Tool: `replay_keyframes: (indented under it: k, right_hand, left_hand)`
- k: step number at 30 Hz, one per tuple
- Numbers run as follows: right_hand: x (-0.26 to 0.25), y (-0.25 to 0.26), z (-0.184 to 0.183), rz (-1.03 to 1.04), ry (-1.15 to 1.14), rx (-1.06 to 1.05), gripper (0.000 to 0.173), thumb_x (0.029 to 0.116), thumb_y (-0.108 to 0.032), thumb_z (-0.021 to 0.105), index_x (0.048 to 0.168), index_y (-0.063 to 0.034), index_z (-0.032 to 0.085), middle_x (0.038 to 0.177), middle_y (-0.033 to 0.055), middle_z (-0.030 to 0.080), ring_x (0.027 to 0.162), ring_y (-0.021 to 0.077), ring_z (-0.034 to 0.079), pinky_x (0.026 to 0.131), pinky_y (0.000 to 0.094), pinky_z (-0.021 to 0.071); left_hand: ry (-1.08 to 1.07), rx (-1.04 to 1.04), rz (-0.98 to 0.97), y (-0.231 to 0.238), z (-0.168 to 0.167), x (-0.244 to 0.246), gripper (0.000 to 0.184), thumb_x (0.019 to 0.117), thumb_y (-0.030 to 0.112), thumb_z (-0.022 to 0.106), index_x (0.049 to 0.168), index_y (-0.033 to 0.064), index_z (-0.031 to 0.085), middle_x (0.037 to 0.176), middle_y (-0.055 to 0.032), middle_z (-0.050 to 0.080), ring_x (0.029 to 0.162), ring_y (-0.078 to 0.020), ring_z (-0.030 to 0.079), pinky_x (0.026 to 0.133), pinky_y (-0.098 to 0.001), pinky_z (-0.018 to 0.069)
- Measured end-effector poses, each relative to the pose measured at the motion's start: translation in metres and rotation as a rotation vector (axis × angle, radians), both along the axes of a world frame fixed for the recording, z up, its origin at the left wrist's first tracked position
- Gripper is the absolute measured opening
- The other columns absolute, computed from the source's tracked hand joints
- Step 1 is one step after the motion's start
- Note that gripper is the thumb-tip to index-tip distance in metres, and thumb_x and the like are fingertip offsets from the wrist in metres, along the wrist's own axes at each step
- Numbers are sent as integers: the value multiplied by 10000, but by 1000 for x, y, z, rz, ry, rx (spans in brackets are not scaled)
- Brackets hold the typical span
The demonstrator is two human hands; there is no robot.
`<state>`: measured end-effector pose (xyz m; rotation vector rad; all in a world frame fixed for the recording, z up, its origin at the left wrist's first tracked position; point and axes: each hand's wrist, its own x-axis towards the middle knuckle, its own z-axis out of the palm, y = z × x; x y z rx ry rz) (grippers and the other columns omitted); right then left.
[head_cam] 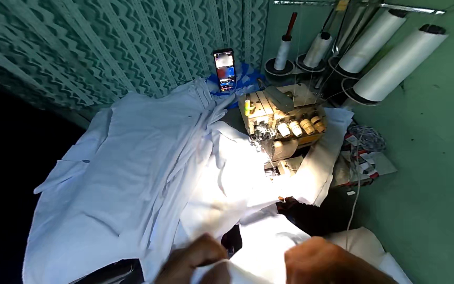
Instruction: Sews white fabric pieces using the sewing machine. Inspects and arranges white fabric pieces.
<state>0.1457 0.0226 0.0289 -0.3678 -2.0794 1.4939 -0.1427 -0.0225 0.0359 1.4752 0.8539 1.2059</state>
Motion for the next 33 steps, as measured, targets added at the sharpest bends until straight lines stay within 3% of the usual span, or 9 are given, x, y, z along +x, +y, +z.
replay_keyframes:
  k: [4, 7, 9, 11, 17, 22, 28, 31, 33]
  right_hand:
    - [-34, 21, -20, -181, 332, -181, 172, 1025, -275, 634, 1087, -122, 681, 905, -96, 672, 820, -86, 608, 733, 107, 517]
    - [-59, 55, -62, -764, 315, -170, 88, 979, -108, 611, 966, -159, 682, 792, -148, 660, 706, -70, 609, 651, 142, 532]
    - [-66, 80, -101, -1032, 183, -192, 92, 933, -112, 694, 860, -70, 658, 670, -68, 569, 585, 8, 528, 552, 190, 458]
    - [-64, 88, -130, -1136, 100, -211, 126, 918, -148, 733, 866, -52, 669, 650, -35, 559, 555, 38, 512, 522, 210, 445]
    - [-61, 76, -141, -1143, 159, -308, 67, 933, -81, 684, 878, -43, 684, 634, -25, 584, 514, 35, 525, 485, 200, 458]
    - [-61, 76, -143, -1180, 125, -276, 57, 916, -94, 703, 934, -41, 712, 700, -10, 638, 567, 45, 571, 525, 203, 491]
    - [-59, 71, -146, -1193, 78, -240, 331, 887, -72, 723, 1214, -22, 698, 1007, 43, 741, 777, 86, 686, 682, 234, 590]
    - [-58, 71, -145, -1173, 54, -274, 314, 877, -85, 743, 1187, -39, 718, 962, 28, 750, 754, 78, 686, 680, 245, 592]
    - [-58, 73, -144, -1185, 32, -286, 246, 860, -106, 760, 1099, -49, 736, 846, 6, 719, 691, 69, 651, 642, 240, 566]
  left_hand:
    - [90, 40, 192, 10, 38, -24, 177, 1065, 269, 547, 1011, 275, 716, 909, 216, 680, 815, 119, 613, 723, -86, 509]
    - [602, 348, 410, 82, 12, -24, 217, 1055, 293, 554, 968, 150, 693, 740, 107, 619, 618, 61, 548, 555, -144, 477]
    - [865, 374, 408, 139, -20, -20, 277, 1046, 294, 552, 1004, 96, 741, 814, -9, 702, 710, -91, 663, 649, -342, 566]
    - [951, 386, 336, 179, -52, -16, 281, 1049, 295, 549, 1029, 104, 754, 938, -33, 725, 855, -141, 698, 787, -400, 588]
    - [958, 470, 204, 202, -66, 10, 419, 873, 274, 670, 1274, 161, 718, 1139, -31, 687, 1074, -197, 626, 917, -409, 519]
    - [817, 514, 203, 209, -68, 23, 175, 971, 260, 663, 1021, 146, 785, 1003, 20, 700, 972, -71, 657, 874, -271, 556]
    - [797, 488, 230, 207, -66, 34, 145, 959, 230, 663, 999, 138, 769, 905, 40, 703, 834, -28, 664, 751, -234, 575]
    - [820, 500, 240, 210, -71, 34, 143, 933, 254, 677, 981, 163, 775, 930, 50, 687, 867, -45, 654, 761, -277, 566]
    - [789, 519, 223, 214, -73, 33, 134, 918, 233, 685, 978, 152, 774, 1044, 33, 691, 1005, -75, 643, 878, -291, 551]
